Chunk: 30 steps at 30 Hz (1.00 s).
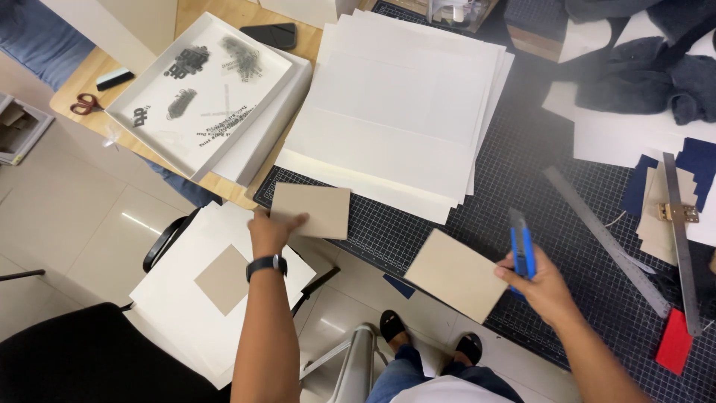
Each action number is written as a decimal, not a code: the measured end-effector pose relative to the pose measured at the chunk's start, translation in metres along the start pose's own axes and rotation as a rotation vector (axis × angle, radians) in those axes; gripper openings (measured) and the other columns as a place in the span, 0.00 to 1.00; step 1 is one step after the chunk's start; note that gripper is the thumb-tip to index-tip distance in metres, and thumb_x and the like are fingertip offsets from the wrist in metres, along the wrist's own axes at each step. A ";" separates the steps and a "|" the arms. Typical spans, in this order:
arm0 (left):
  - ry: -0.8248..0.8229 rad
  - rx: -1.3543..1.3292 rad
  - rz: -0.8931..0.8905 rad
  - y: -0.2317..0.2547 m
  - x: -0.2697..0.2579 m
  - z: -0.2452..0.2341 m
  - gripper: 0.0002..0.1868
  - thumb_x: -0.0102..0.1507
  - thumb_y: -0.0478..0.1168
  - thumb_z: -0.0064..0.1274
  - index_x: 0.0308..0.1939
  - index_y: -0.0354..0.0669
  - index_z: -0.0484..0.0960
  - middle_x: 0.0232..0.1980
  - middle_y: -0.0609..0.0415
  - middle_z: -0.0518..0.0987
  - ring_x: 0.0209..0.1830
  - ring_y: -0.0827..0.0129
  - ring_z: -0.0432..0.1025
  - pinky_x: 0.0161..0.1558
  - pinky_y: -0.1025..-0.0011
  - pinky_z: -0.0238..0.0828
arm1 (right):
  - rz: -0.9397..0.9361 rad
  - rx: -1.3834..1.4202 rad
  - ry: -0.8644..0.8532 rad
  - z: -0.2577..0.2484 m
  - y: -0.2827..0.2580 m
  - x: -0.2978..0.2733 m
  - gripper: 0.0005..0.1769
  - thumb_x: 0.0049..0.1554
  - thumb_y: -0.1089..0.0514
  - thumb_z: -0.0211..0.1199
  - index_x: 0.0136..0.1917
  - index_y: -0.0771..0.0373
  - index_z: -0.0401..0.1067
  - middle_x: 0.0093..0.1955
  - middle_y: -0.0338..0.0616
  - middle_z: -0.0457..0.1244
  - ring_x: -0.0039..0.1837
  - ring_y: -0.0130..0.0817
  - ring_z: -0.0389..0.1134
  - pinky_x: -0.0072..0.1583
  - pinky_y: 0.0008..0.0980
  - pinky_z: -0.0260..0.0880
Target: Cutting cardboard pieces to size using a utility knife and a metal ruler on a cutting mat
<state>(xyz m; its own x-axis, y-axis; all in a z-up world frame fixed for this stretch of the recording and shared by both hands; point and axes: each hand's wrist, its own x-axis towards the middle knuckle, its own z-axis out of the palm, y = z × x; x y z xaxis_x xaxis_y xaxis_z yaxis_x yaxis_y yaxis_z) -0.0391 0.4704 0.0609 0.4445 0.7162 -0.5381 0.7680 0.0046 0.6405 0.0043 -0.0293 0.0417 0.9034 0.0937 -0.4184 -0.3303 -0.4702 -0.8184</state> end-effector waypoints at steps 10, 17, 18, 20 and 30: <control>-0.510 -0.475 0.409 -0.086 -0.100 0.053 0.20 0.66 0.43 0.52 0.61 0.47 0.72 0.60 0.53 0.80 0.56 0.65 0.75 0.50 0.64 0.78 | -0.298 0.047 -0.121 0.074 -0.054 0.007 0.16 0.50 0.56 0.76 0.49 0.55 0.72 0.44 0.33 0.72 0.49 0.26 0.71 0.59 0.31 0.69; -0.501 -0.570 0.474 -0.073 -0.163 0.173 0.19 0.70 0.56 0.41 0.52 0.48 0.74 0.47 0.60 0.74 0.46 0.75 0.68 0.49 0.71 0.68 | -0.108 0.052 0.366 0.038 -0.028 -0.005 0.21 0.53 0.45 0.73 0.52 0.55 0.68 0.46 0.34 0.67 0.48 0.31 0.69 0.53 0.34 0.66; -0.494 -0.616 0.445 -0.069 -0.172 0.189 0.19 0.70 0.56 0.40 0.53 0.48 0.74 0.47 0.59 0.75 0.45 0.75 0.67 0.45 0.72 0.68 | 0.030 0.049 0.412 0.031 -0.024 -0.006 0.27 0.53 0.40 0.71 0.55 0.56 0.67 0.46 0.36 0.67 0.48 0.34 0.69 0.51 0.36 0.66; -0.527 -0.579 0.544 -0.056 -0.187 0.207 0.21 0.71 0.57 0.38 0.57 0.47 0.72 0.53 0.57 0.74 0.52 0.73 0.67 0.54 0.70 0.65 | 0.019 0.142 0.420 0.018 0.001 0.003 0.24 0.53 0.44 0.72 0.55 0.55 0.67 0.45 0.35 0.64 0.48 0.31 0.67 0.52 0.35 0.65; -0.541 -0.144 0.946 -0.015 -0.204 0.243 0.21 0.70 0.44 0.54 0.60 0.34 0.71 0.56 0.37 0.76 0.62 0.41 0.71 0.62 0.51 0.69 | -0.514 0.487 0.515 -0.019 0.007 -0.011 0.28 0.58 0.71 0.64 0.66 0.68 0.53 0.61 0.63 0.68 0.65 0.45 0.70 0.64 0.39 0.71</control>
<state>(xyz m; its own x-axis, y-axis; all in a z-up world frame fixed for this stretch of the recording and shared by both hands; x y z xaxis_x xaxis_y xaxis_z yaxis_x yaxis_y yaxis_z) -0.0293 0.1548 0.0274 0.9957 0.0730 0.0571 -0.0346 -0.2787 0.9597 -0.0023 -0.0505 0.0481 0.9447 -0.2723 0.1826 0.1785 -0.0401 -0.9831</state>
